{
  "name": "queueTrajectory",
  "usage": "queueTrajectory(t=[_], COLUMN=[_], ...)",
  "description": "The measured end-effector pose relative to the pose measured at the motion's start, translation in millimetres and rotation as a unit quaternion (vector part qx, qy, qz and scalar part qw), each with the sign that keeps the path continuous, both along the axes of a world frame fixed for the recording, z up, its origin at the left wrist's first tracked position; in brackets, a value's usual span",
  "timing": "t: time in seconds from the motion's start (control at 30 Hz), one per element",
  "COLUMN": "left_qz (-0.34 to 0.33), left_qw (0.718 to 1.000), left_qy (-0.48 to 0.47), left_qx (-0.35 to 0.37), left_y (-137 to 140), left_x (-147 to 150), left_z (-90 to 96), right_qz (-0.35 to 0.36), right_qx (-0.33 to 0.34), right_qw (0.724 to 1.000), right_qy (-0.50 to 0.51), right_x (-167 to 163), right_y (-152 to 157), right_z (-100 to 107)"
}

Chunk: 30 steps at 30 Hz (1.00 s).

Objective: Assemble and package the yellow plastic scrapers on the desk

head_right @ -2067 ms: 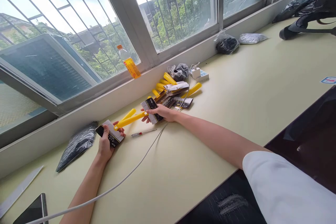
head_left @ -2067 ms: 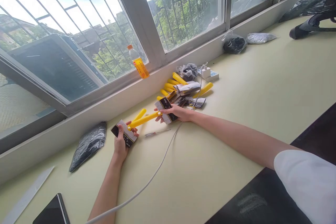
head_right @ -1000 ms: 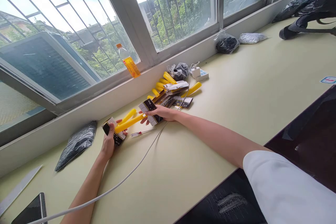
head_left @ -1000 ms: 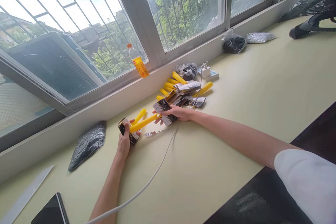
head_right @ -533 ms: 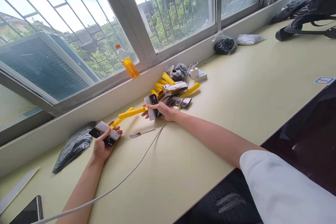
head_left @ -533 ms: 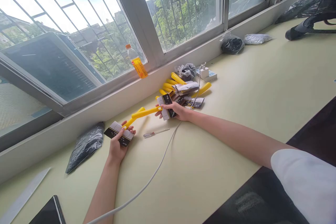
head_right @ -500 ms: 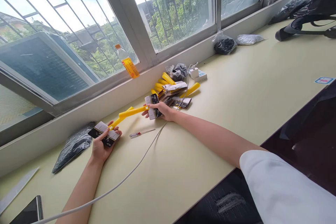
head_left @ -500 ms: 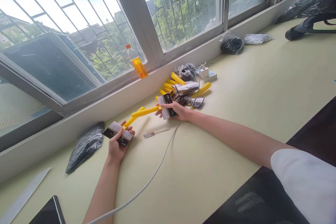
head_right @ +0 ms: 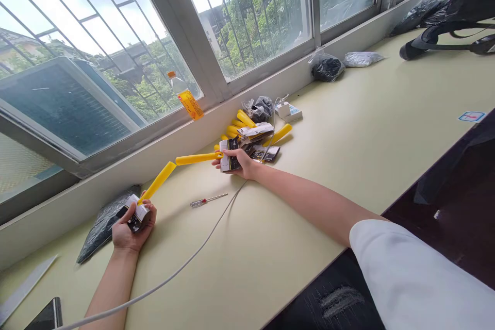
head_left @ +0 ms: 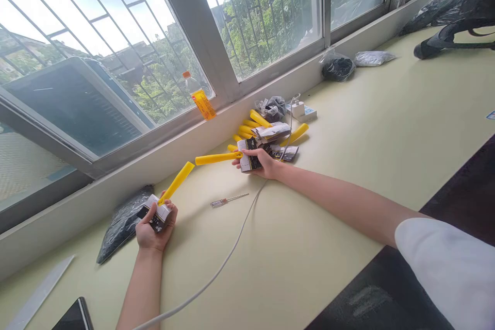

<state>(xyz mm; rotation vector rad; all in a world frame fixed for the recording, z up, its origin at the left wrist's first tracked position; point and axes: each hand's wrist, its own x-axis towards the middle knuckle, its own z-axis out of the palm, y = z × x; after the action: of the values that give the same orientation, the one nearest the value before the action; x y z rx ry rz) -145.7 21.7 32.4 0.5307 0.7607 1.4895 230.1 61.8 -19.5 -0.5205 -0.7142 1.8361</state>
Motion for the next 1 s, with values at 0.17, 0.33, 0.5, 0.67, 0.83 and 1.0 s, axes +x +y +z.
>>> queueTrajectory(t=[0.17,0.33,0.5,0.67,0.83,1.0], left_qz=[-0.013,-0.052,-0.071,-0.081,-0.087,-0.086], left_qw=[1.0,0.998,0.996,0.992,0.986,0.984], left_qy=[-0.01,0.019,0.043,0.064,0.112,0.126], left_qx=[-0.009,-0.028,-0.041,-0.072,-0.085,-0.089], left_y=[-4.0,-7.2,-7.8,-11.2,-15.5,-15.6], left_x=[-5.2,-13.5,-24.7,-34.9,-38.2,-37.4], left_z=[2.6,4.0,6.0,9.4,13.0,13.5], right_qz=[0.023,0.032,0.043,0.077,0.101,0.096], right_qx=[0.028,0.037,0.028,0.013,0.015,0.02], right_qw=[0.999,0.998,0.998,0.997,0.995,0.995], right_qy=[-0.022,-0.028,-0.028,-0.02,-0.017,-0.025], right_x=[0.7,1.7,1.7,4.8,6.8,7.5], right_y=[-1.5,0.7,3.9,8.3,9.3,10.1], right_z=[0.3,-2.8,-3.9,-3.1,-1.7,-3.9])
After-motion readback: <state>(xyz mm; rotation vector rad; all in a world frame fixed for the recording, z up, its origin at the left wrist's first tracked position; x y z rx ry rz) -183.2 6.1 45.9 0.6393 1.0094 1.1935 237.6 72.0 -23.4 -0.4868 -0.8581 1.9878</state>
